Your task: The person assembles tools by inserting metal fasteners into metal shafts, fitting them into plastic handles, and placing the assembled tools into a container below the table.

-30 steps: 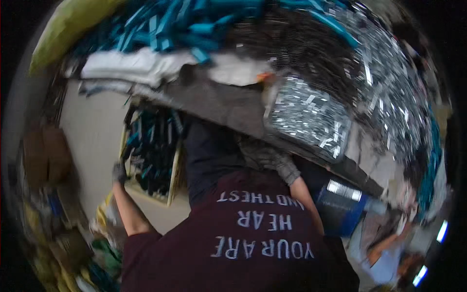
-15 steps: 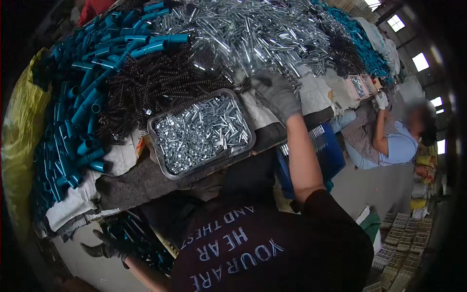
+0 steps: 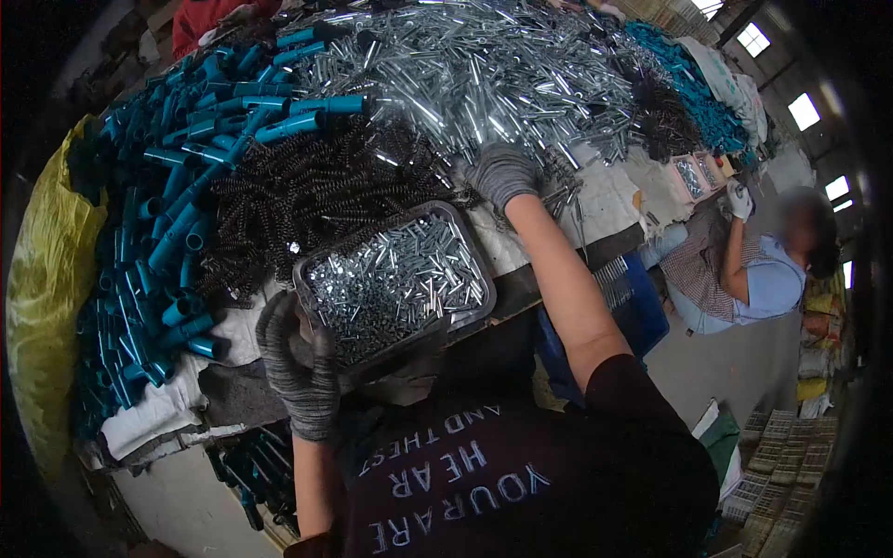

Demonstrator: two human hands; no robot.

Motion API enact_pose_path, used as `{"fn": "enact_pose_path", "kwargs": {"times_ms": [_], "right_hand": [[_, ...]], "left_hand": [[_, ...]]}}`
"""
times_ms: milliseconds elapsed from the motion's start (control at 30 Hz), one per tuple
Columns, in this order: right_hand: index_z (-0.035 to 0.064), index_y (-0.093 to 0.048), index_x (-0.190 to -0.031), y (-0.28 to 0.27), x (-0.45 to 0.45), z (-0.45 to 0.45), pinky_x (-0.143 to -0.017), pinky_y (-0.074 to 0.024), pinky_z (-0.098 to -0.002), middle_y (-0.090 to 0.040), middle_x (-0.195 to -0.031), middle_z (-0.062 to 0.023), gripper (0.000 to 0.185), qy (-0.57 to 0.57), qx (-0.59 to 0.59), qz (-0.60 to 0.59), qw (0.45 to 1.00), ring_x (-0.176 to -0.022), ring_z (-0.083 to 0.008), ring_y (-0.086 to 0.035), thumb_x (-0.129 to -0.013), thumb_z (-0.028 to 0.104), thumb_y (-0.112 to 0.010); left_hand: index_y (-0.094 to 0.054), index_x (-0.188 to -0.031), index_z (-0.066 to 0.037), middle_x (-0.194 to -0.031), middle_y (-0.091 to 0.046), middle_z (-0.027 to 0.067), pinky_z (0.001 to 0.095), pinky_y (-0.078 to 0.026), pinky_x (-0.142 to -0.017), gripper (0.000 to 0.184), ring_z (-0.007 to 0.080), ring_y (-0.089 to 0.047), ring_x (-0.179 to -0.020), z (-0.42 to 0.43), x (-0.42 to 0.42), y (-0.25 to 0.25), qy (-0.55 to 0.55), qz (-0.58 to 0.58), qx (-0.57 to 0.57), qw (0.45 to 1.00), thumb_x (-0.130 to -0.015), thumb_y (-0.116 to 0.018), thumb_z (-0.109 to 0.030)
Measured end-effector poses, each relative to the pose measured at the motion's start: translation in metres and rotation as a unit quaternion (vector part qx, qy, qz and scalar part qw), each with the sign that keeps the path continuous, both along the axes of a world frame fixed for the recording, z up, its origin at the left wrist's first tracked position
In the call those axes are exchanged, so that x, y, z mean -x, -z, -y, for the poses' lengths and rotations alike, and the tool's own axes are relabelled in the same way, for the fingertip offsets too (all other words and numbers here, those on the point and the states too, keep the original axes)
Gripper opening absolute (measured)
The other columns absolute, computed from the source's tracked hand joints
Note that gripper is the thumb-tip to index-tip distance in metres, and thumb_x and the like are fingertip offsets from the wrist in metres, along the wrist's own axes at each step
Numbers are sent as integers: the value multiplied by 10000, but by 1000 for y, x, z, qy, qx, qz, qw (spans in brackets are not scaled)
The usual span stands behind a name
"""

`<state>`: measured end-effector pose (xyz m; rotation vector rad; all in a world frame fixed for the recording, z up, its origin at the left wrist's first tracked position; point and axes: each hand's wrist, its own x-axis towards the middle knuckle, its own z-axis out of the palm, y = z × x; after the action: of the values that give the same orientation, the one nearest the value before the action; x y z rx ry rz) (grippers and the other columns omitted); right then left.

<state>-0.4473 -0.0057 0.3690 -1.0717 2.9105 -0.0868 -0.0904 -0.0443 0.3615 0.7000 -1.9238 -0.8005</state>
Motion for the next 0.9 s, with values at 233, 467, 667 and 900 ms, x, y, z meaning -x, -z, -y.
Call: {"fn": "enact_pose_path", "kwargs": {"times_ms": [233,467,667,900], "right_hand": [[39,-663,-901,-26,-18,-6,-734,-500,-437,-643,-860,-215,402,-17,73,-22,997,-812,-351,-630,-789,400,-526],[69,-666,-825,-81,-130,-30,-960,-357,-457,-649,-725,-83,314,-395,171,263,863,-716,-241,-634,-819,370,-579],[68,-644,-988,-56,-43,28,-840,-463,-367,-654,-812,-132,509,-293,181,336,877,-799,-258,-636,-814,536,-544],[101,-541,-1193,11,66,119,-955,-387,-435,-477,-1257,-231,547,-175,107,32,978,-1094,-367,-518,-842,514,-470]], "left_hand": [[-522,-1180,-19,-1181,-514,173,392,-359,-996,416,302,-464,-1162,7,13,-13,37,73,5,997,-798,-635,-138],[-521,-1192,-104,-1164,-539,142,420,-410,-912,453,321,-512,-1076,7,43,-42,46,244,205,947,-778,-639,-248],[-563,-1049,-13,-831,-632,114,312,-482,-641,286,215,-616,-730,17,9,25,-41,42,-86,995,-873,-568,-238],[-562,-1135,25,-989,-639,103,300,-447,-793,344,157,-575,-890,23,-37,84,-40,-61,-238,969,-911,-527,-233]]}}
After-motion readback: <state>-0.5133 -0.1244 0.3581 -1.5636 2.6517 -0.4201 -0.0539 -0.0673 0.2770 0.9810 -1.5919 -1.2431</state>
